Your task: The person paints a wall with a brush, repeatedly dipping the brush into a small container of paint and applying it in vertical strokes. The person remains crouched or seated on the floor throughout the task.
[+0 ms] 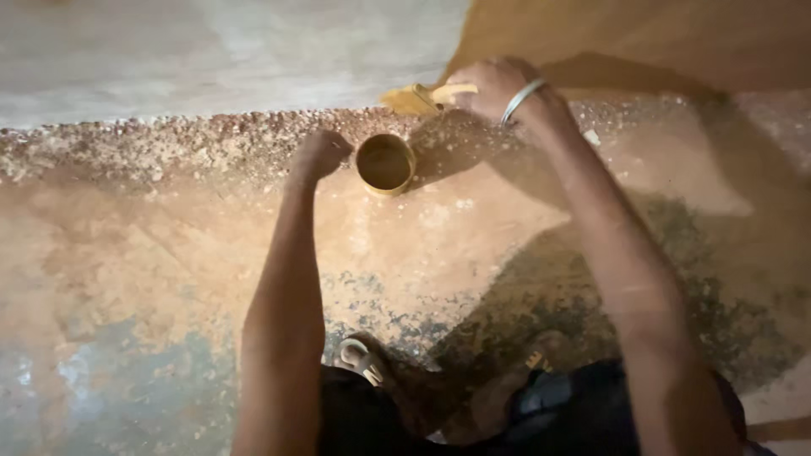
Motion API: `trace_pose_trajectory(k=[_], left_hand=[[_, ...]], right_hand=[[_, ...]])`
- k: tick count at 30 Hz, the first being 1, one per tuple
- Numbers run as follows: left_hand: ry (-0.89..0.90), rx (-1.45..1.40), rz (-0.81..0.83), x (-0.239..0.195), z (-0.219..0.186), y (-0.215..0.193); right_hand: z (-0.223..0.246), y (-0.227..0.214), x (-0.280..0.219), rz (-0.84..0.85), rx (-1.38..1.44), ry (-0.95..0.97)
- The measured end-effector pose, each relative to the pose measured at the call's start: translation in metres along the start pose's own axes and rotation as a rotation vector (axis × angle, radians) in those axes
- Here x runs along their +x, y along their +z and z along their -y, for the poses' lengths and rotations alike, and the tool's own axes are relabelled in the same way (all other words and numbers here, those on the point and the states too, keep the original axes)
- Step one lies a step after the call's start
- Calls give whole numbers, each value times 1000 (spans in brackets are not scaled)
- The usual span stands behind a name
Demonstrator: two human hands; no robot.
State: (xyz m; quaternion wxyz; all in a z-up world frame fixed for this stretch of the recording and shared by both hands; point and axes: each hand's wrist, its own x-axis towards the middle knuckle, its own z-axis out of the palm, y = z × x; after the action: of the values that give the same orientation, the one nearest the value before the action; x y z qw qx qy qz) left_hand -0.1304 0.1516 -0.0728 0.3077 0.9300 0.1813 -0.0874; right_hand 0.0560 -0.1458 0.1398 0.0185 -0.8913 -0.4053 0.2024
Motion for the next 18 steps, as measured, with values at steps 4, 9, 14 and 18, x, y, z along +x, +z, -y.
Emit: trace_pose_trajectory(k=[4, 9, 14, 18], left_hand=[[-31, -57, 134, -11, -10, -4], [-55, 16, 122, -22, -24, -10], [-12, -3, 124, -22, -21, -1], [-14, -39, 157, -12, -29, 6]], right_hand=[[56, -37, -7, -37, -194, -179], [101, -24, -25, 228, -358, -67], [118, 20, -14, 232, -394, -102], [123, 61, 4, 207, -576, -193]])
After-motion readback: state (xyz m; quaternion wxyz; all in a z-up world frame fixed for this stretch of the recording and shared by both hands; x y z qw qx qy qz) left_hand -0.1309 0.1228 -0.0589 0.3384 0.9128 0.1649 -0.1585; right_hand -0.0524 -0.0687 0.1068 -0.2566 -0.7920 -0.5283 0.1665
